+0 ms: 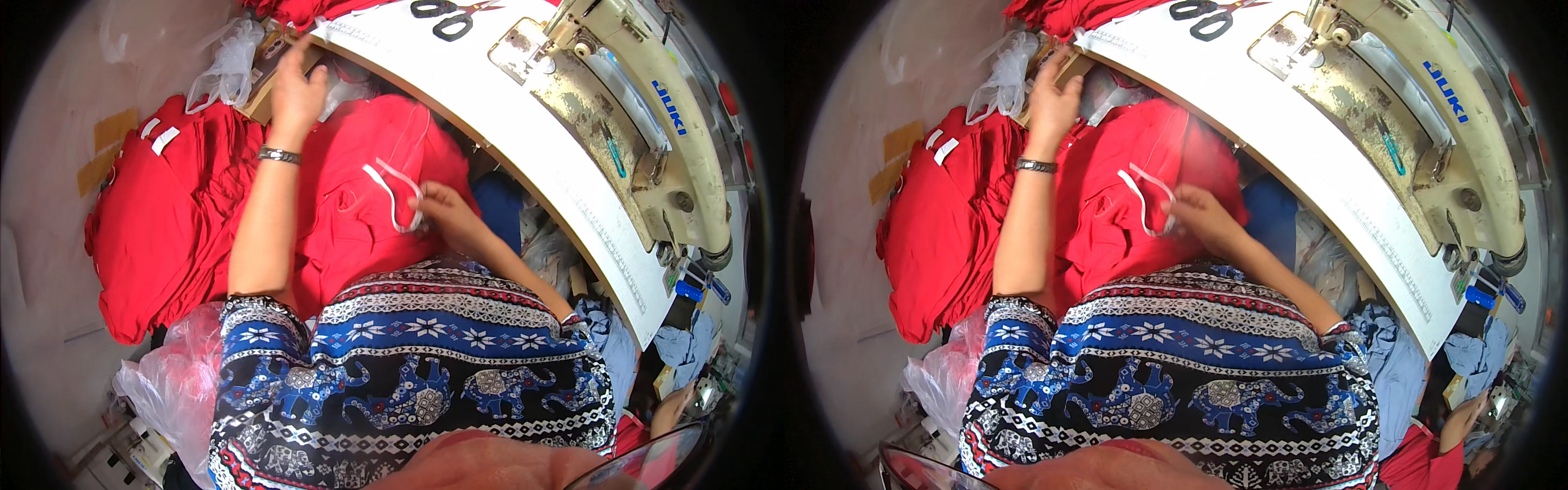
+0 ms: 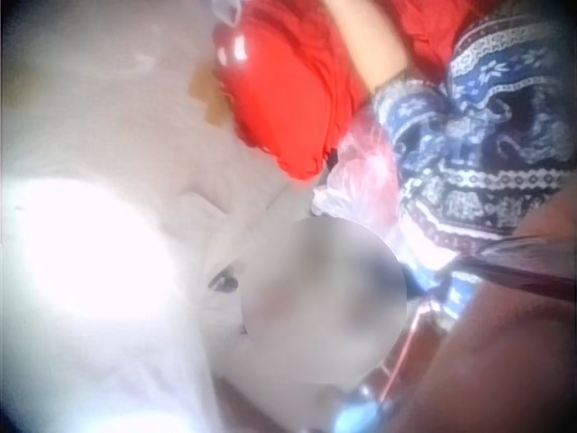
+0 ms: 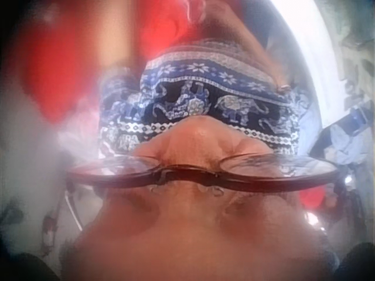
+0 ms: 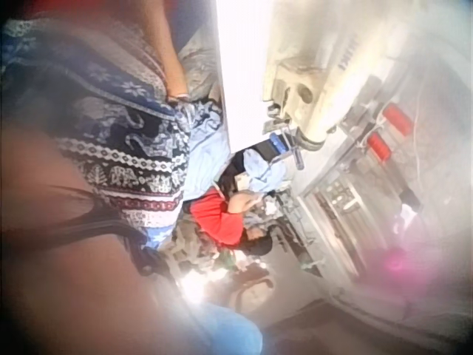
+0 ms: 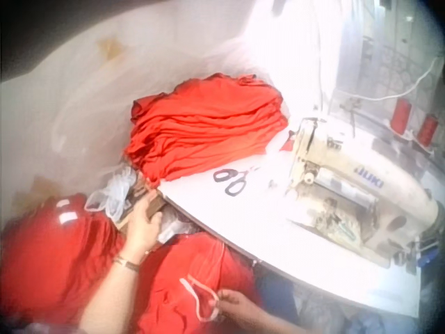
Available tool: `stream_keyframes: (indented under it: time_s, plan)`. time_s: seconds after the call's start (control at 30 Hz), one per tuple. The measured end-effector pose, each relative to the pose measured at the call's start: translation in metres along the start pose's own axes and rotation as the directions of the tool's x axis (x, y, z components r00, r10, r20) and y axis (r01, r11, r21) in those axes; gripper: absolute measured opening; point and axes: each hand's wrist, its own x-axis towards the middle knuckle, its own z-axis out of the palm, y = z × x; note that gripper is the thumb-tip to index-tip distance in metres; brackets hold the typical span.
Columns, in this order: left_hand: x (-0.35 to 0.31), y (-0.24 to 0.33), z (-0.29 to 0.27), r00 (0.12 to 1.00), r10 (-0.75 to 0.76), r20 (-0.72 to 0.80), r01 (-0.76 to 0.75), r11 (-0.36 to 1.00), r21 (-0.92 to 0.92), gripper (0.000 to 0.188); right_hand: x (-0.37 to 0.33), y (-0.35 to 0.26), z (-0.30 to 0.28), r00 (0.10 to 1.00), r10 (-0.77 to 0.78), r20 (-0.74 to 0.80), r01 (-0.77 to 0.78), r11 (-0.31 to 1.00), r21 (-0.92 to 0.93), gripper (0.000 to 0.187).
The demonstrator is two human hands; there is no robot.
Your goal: The person picks up red shirts from a pile, identifies white labels or tags on the necklines, and trims excess material or threads from them using shears before placing the shirts into another pile or bag.
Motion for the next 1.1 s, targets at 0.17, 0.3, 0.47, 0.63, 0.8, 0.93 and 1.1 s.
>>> stream_keyframes:
  time_s: [0.17,0.3,0.47,0.63,0.8,0.93,1.1]
  plan:
    - [-0.040,0.076,-0.074,0.440,-0.171,0.882,0.137,0.983,0.123,0.051,0.047,-0.024,0.008,0.963,-0.269,0.006,0.267,0.958,0.108,0.008]
    - [-0.086,0.061,-0.114,0.491,-0.209,0.846,-0.046,0.963,0.265,0.049,0.078,-0.030,0.010,0.950,-0.305,0.062,0.301,0.951,0.065,0.014]
    - [-0.078,0.028,-0.162,0.929,0.001,0.369,-0.267,0.691,0.672,0.057,0.065,-0.038,0.007,0.831,-0.523,0.188,0.478,0.499,-0.723,0.054]
    - [-0.190,0.089,-0.146,0.380,-0.147,0.913,-0.263,0.929,0.259,0.067,0.016,0.049,-0.054,0.810,-0.552,-0.200,0.086,0.449,-0.890,0.091]
    - [-0.241,0.041,-0.148,0.561,-0.196,0.804,-0.203,0.909,0.363,0.069,0.005,0.086,-0.088,0.935,0.159,-0.317,-0.220,0.961,-0.167,0.105]
    - [-0.251,0.022,-0.158,0.754,-0.299,0.586,0.029,0.905,0.424,0.074,0.025,0.083,-0.078,0.923,0.333,-0.195,-0.312,0.941,0.129,0.100]
    - [-0.272,0.034,-0.167,0.242,-0.945,0.219,0.924,0.156,-0.351,0.064,0.029,0.090,-0.084,0.910,0.384,-0.156,-0.320,0.890,0.326,0.086]
